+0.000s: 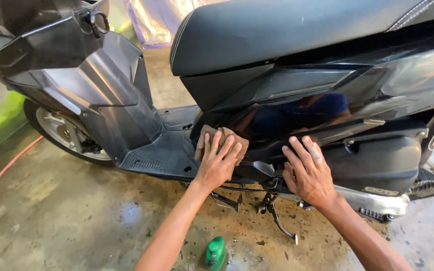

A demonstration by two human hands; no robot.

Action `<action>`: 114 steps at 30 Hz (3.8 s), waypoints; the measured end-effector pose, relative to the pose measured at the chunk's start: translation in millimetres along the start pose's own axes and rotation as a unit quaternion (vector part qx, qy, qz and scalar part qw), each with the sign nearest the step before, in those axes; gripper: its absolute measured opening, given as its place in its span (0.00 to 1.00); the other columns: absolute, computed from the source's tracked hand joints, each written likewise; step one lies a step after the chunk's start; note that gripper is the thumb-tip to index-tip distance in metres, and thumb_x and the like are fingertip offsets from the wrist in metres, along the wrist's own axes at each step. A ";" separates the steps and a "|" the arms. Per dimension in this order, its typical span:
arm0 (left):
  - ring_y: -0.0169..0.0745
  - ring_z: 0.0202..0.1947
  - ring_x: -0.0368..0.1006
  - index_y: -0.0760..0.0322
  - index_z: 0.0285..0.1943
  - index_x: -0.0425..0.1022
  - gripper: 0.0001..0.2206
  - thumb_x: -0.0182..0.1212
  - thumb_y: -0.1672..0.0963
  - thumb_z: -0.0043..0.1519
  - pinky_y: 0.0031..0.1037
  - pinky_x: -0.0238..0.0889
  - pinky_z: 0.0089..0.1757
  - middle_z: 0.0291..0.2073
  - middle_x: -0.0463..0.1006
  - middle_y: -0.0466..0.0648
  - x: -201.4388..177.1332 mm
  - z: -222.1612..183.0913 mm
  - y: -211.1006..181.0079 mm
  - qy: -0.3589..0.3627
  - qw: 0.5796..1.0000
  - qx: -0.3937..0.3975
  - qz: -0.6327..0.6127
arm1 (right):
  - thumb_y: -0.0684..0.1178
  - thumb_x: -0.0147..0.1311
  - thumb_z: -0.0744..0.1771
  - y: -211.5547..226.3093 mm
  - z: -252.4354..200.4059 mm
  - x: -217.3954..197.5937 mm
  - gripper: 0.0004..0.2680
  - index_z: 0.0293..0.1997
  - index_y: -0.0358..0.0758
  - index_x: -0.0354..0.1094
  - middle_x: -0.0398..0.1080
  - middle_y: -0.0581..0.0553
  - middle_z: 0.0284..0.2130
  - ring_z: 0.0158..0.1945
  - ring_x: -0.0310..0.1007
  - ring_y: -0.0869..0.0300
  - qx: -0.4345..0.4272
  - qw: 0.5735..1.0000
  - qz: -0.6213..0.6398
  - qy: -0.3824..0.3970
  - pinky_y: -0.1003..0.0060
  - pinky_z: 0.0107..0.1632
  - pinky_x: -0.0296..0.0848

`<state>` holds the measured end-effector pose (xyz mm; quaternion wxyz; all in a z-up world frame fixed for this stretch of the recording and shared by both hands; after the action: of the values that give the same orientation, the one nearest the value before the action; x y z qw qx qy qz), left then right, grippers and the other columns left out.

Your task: The person wipes the side panel and seat area of a black scooter using a brown cloth. They move from the lower side panel up to the seat, wiping the surfaces in a continuous motion.

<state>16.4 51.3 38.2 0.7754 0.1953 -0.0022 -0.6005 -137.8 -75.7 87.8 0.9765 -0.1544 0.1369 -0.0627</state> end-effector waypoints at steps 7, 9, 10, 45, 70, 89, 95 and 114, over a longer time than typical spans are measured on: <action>0.77 0.65 0.63 0.58 0.67 0.74 0.18 0.44 0.58 0.69 0.76 0.53 0.57 0.69 0.68 0.53 10.5 94.6 -27.5 -0.065 0.998 0.020 0.017 | 0.45 0.56 0.63 -0.8 1.1 -1.0 0.17 0.58 0.37 0.75 0.72 0.36 0.60 0.64 0.69 0.41 -0.001 1.000 0.017 -0.012 0.50 0.65 0.67; 0.68 0.60 0.70 0.55 0.60 0.77 0.15 0.46 0.56 0.70 0.77 0.51 0.60 0.60 0.75 0.49 4.3 145.6 -43.2 -0.131 0.991 0.025 0.003 | 0.45 0.58 0.62 -6.8 -2.0 -3.0 0.18 0.58 0.32 0.74 0.71 0.31 0.59 0.62 0.71 0.38 0.002 0.999 0.034 -0.035 0.49 0.63 0.70; 0.68 0.60 0.70 0.55 0.60 0.77 0.15 0.46 0.56 0.70 0.77 0.51 0.60 0.60 0.75 0.49 8.1 145.1 -44.9 -0.130 0.991 0.027 0.001 | 0.45 0.58 0.62 -8.1 -2.4 -3.9 0.18 0.58 0.32 0.74 0.71 0.31 0.59 0.62 0.71 0.38 0.004 0.999 0.033 -0.035 0.49 0.63 0.70; 0.68 0.75 0.48 0.81 0.76 0.44 0.26 0.34 0.55 0.72 0.54 0.42 0.67 0.75 0.52 0.69 17.2 -66.4 63.7 0.097 0.823 -0.559 0.022 | 0.33 0.58 0.63 -53.4 19.0 -55.0 0.24 0.65 0.18 0.51 0.48 0.19 0.60 0.62 0.48 0.28 0.130 0.989 0.070 0.002 0.29 0.71 0.50; 0.51 0.46 0.71 0.71 0.68 0.62 0.23 0.52 0.69 0.62 0.43 0.72 0.52 0.43 0.74 0.56 -26.8 20.7 23.0 -0.087 0.968 -0.234 0.008 | 0.35 0.57 0.64 -38.7 24.7 -43.6 0.21 0.63 0.20 0.55 0.50 0.22 0.59 0.61 0.48 0.32 0.094 0.992 0.083 -0.004 0.31 0.71 0.49; 0.68 0.80 0.46 0.58 0.79 0.56 0.29 0.63 0.59 0.69 0.74 0.44 0.74 0.79 0.50 0.50 40.2 106.7 -20.3 -0.038 0.988 -0.152 0.001 | 0.34 0.58 0.64 -54.7 20.5 -52.8 0.20 0.62 0.21 0.58 0.51 0.23 0.59 0.61 0.49 0.32 0.098 0.994 0.057 0.001 0.32 0.70 0.50; 0.79 0.70 0.56 0.70 0.73 0.61 0.27 0.59 0.64 0.62 0.68 0.51 0.66 0.72 0.58 0.62 10.5 18.2 -7.6 -0.024 0.985 -0.169 -0.012 | 0.34 0.58 0.64 -53.9 17.9 -54.3 0.21 0.64 0.22 0.58 0.50 0.25 0.61 0.63 0.49 0.32 0.100 0.994 0.053 0.001 0.29 0.70 0.52; 0.57 0.80 0.23 0.54 0.85 0.32 0.43 0.58 0.66 0.67 0.59 0.22 0.74 0.82 0.26 0.45 29.4 8.1 -5.4 0.049 0.997 -0.055 0.014 | 0.34 0.60 0.64 -68.0 10.2 -63.0 0.21 0.64 0.24 0.58 0.49 0.27 0.61 0.64 0.50 0.33 0.106 0.994 0.039 0.007 0.31 0.72 0.53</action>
<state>17.7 20.4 37.2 0.7924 0.1814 0.0663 -0.5787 -200.5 -126.6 134.4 0.9880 -0.0439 0.1423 -0.0402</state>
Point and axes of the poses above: each hand's wrist, its own z-axis towards the middle knuckle, its own x-axis out of the palm, y = z × x, the point moved 10 cm from there along z, towards the middle knuckle
